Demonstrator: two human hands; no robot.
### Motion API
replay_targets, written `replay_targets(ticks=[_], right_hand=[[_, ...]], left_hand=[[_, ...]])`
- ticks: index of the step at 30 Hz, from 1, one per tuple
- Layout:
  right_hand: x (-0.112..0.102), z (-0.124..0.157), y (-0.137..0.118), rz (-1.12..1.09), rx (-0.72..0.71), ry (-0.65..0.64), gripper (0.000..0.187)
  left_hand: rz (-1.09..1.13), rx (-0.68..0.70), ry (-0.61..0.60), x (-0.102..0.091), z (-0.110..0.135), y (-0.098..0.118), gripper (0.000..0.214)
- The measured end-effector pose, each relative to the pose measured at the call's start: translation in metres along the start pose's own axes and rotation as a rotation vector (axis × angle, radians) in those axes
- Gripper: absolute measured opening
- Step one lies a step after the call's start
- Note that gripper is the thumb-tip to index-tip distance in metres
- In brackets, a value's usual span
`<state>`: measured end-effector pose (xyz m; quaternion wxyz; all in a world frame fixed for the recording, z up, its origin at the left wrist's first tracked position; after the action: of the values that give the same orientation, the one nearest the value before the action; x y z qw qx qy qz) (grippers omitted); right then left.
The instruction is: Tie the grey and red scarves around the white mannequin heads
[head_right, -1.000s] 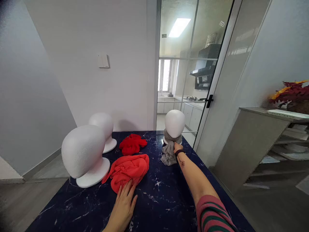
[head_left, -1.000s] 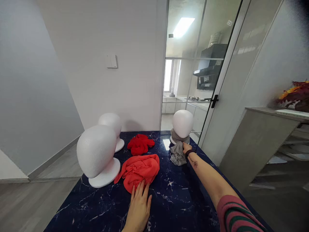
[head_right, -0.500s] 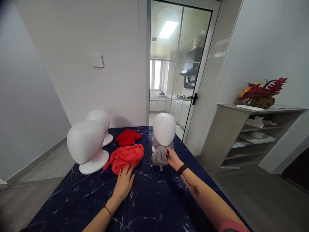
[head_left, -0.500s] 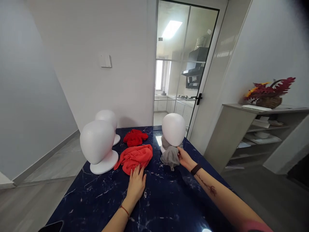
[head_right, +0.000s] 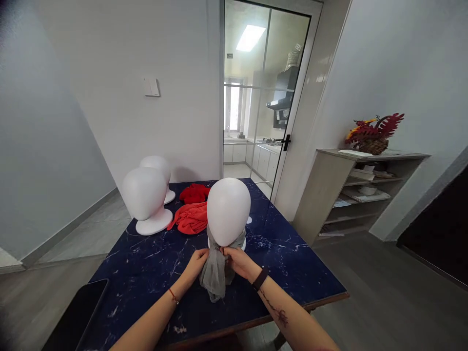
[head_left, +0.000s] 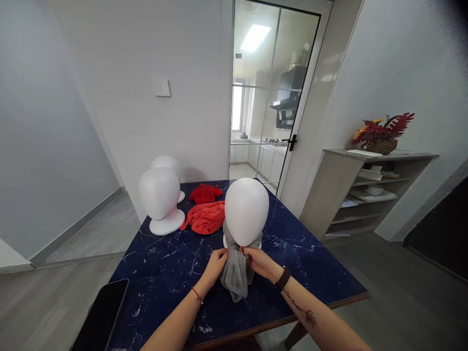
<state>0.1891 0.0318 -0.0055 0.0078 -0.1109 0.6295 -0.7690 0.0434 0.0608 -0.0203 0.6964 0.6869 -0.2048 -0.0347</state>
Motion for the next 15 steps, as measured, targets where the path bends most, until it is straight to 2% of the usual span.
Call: replay_targets(ticks=[4, 8, 11, 15], right_hand=[[0.006, 0.003, 0.004, 0.098, -0.076, 0.058, 0.006], [0.009, 0.011, 0.005, 0.15, -0.045, 0.058, 0.005], [-0.003, 0.019, 0.005, 0.144, 0.032, 0.025, 0.011], [-0.031, 0.03, 0.008, 0.102, 0.121, 0.048, 0.026]], left_hand=[[0.153, -0.075, 0.007, 0.002, 0.005, -0.008, 0.03], [0.338, -0.144, 0.014, 0.003, 0.003, -0.006, 0.019], [0.486, -0.206, -0.001, 0.004, 0.002, -0.002, 0.012], [0.678, -0.323, -0.03, -0.001, -0.001, -0.001, 0.014]])
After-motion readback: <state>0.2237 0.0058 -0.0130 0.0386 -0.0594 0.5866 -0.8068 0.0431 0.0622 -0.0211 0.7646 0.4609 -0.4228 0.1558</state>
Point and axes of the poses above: each hand's wrist, its own z-axis away from the middle knuckle, its own x-axis out of the palm, y = z × x, the point moved 3 cm from there along -z, towards the middle knuckle, and after that the axes turned 15 degrees about z, right-handed, at the moved point
